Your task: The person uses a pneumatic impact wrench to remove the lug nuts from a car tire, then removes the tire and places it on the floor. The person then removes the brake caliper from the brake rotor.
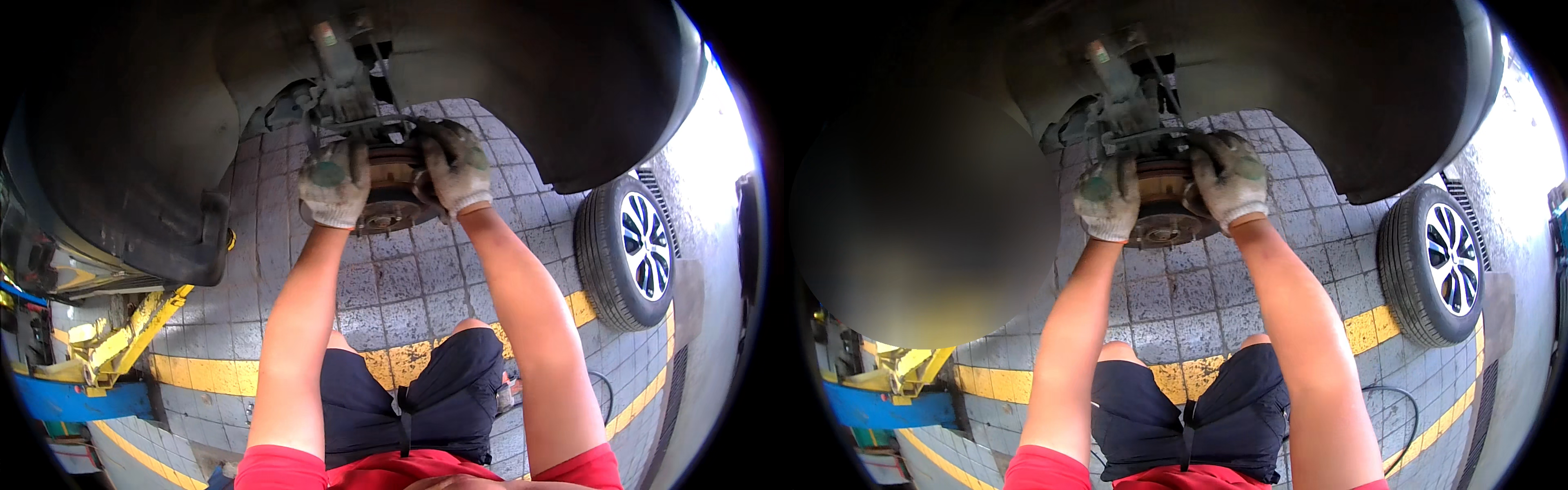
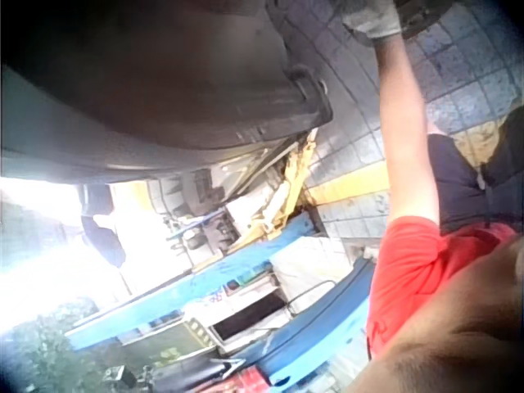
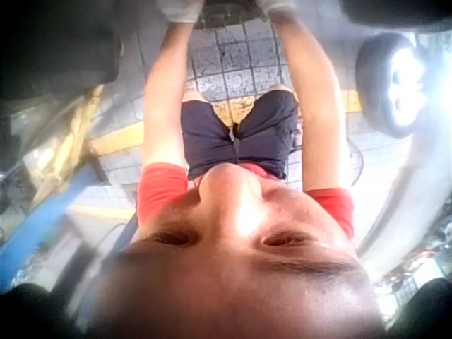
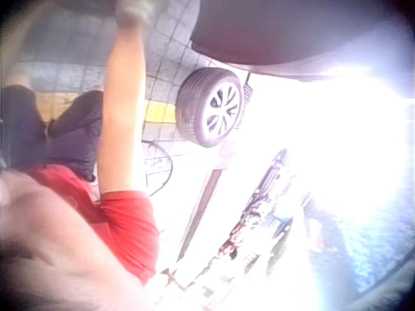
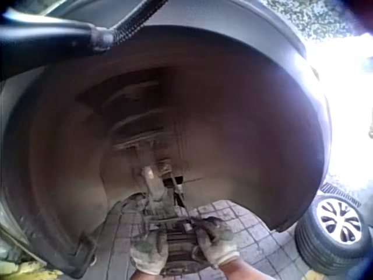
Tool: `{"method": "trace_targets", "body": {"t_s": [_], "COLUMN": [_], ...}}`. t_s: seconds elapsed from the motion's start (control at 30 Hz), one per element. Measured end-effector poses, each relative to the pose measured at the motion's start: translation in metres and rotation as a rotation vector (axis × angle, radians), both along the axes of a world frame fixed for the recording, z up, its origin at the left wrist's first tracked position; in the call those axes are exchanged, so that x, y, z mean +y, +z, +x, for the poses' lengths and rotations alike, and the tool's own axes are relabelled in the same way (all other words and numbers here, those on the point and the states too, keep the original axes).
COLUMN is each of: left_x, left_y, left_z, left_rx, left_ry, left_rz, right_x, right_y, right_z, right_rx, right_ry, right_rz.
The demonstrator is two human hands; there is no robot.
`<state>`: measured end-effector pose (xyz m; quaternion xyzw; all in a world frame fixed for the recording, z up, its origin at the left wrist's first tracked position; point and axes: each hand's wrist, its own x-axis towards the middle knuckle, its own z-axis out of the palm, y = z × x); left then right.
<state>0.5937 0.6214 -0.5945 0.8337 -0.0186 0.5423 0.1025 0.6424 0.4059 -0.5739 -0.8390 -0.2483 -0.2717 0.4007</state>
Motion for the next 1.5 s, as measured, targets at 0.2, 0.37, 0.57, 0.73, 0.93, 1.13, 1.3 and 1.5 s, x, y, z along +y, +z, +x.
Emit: {"method": "trace_targets", "body": {"t_s": [0.2,0.37,0.57,0.73,0.93,1.13,1.3,1.5], "left_x": [0.011,0.043,0.15,0.239,0.221,0.079,0.031,-0.108], "left_y": [-0.023,-0.049,-0.091,-0.084,-0.079,-0.058,-0.024,0.044], "left_z": [0.007,0.017,0.057,0.081,0.038,0.008,-0.005,-0.116], "left_rx": [0.046,-0.064,-0.182,-0.163,0.436,0.165,0.506,0.329], "left_ry": [0.164,0.318,0.386,0.43,0.713,0.403,0.303,-0.548], "left_rz": [0.232,0.614,0.727,1.004,0.779,0.695,0.327,-0.728], "right_x": [-0.023,-0.122,-0.308,-0.367,-0.325,-0.278,-0.178,-0.029], "right_y": [-0.01,-0.123,-0.334,-0.415,-0.413,-0.434,-0.251,0.03], "right_z": [0.0,-0.047,-0.192,-0.321,-0.331,-0.281,-0.144,-0.107], "right_rx": [0.068,0.305,1.081,1.278,1.276,1.134,0.855,0.122], "right_ry": [0.149,-0.014,-0.424,-0.381,-0.347,-0.415,-0.054,0.098], "right_rz": [0.179,0.231,-0.24,-0.52,-0.618,-0.171,0.742,0.105]}}
